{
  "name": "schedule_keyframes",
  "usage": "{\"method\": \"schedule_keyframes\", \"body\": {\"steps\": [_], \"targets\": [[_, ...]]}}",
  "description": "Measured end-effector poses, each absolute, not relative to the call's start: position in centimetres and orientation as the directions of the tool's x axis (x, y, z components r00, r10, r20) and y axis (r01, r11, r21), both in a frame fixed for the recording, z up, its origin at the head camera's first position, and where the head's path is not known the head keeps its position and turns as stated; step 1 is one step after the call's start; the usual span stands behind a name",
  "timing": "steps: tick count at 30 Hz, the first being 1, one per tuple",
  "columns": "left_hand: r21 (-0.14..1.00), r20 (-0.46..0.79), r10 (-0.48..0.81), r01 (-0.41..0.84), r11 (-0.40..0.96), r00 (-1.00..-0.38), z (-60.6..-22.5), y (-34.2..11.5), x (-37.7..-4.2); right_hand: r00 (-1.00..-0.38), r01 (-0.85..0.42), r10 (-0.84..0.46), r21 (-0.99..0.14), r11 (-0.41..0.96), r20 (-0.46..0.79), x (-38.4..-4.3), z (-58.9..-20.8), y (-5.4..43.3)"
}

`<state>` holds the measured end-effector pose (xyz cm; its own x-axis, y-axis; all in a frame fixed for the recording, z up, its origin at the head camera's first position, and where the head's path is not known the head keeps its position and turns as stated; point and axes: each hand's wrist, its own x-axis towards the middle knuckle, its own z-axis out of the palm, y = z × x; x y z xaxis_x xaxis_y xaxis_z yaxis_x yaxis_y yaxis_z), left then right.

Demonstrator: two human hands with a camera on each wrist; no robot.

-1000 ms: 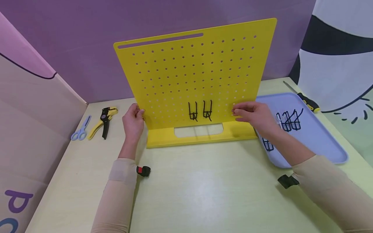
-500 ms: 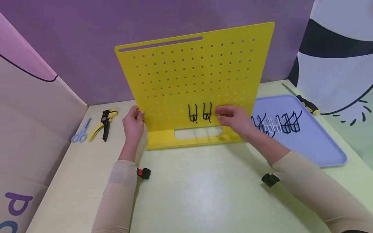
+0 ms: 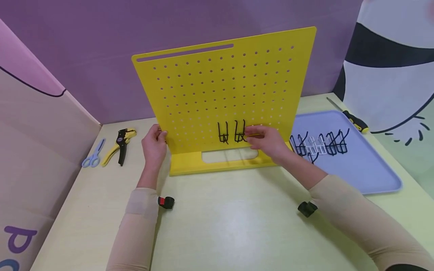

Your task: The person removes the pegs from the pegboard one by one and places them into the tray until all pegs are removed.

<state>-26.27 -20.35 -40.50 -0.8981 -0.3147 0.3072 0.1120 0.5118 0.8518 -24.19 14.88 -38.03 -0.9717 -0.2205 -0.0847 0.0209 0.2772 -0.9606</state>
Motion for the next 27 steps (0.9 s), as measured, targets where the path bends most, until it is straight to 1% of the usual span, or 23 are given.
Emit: {"method": "schedule_keyframes", "body": {"steps": [8,16,23,27], "targets": [[0.846,0.325,-0.304,0.132,0.516,-0.896,-40.4,-20.2,-26.2,-0.979,0.047,-0.189,-0.982,0.180,-0.082,-24.3,-38.1,14.6],[0.843,0.336,-0.307,0.139,0.519,-0.890,-40.3,-20.3,-26.2,-0.989,-0.012,-0.143,-0.965,0.262,-0.027,-24.5,-38.2,13.5],[0.843,0.334,-0.306,0.137,0.521,-0.891,-40.7,-20.5,-26.4,-0.995,-0.030,-0.104,-0.962,0.273,0.001,-24.7,-38.9,12.7],[0.841,0.339,-0.306,0.140,0.523,-0.890,-40.8,-20.4,-26.4,-0.997,-0.027,-0.080,-0.968,0.250,0.008,-24.8,-39.2,12.6]]}}
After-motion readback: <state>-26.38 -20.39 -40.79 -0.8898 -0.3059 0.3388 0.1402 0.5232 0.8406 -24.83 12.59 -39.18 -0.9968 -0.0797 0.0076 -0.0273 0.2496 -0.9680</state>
